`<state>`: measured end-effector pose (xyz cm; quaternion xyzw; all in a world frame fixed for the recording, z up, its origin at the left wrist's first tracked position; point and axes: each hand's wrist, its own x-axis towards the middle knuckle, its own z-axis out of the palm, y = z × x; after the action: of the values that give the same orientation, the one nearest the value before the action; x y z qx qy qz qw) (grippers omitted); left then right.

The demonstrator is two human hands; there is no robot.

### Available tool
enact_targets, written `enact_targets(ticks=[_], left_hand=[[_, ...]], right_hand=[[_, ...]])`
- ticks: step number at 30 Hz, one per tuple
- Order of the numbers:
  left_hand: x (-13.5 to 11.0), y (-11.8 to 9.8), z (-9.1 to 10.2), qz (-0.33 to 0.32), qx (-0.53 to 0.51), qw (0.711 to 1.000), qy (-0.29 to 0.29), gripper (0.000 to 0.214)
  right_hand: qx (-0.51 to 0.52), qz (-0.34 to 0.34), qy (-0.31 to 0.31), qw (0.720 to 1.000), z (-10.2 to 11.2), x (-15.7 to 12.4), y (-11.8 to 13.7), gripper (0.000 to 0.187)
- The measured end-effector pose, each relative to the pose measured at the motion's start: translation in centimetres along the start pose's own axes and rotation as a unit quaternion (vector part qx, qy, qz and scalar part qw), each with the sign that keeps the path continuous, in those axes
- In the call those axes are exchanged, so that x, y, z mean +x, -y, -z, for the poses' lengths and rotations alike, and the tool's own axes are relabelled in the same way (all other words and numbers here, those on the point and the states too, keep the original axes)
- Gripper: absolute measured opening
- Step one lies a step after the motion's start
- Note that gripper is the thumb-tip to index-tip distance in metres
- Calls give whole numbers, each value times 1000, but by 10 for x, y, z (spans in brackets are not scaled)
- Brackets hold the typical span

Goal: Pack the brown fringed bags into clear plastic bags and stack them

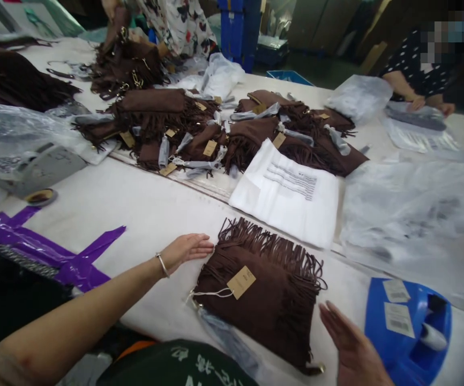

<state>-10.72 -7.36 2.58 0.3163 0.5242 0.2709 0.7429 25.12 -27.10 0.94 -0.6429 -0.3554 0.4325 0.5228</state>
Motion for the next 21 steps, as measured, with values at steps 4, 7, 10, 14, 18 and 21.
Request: enact_targets(ticks=[4,7,10,14,18,21], left_hand=[[29,-19,1,106,27,989,97,53],[60,-31,-6,181,40,961,207,52],[90,-38,-23,217,33,927,304,46],[120,-42,-54,251,19,875,415,45],[141,-42,-78,208,46,881,423,41],[144,-40,-83,114,92,927,344,35]], right_hand=[[151,-273,-28,950,29,34,-8,50],[175,-348,68,919,13,67,-1,47],[213,-387,168,881,-14,99,13,51],[211,-397,234,862,-34,135,22,61],[199,-403,267,853,-40,161,22,63],[210,-406,290,841,-49,178,22,61]])
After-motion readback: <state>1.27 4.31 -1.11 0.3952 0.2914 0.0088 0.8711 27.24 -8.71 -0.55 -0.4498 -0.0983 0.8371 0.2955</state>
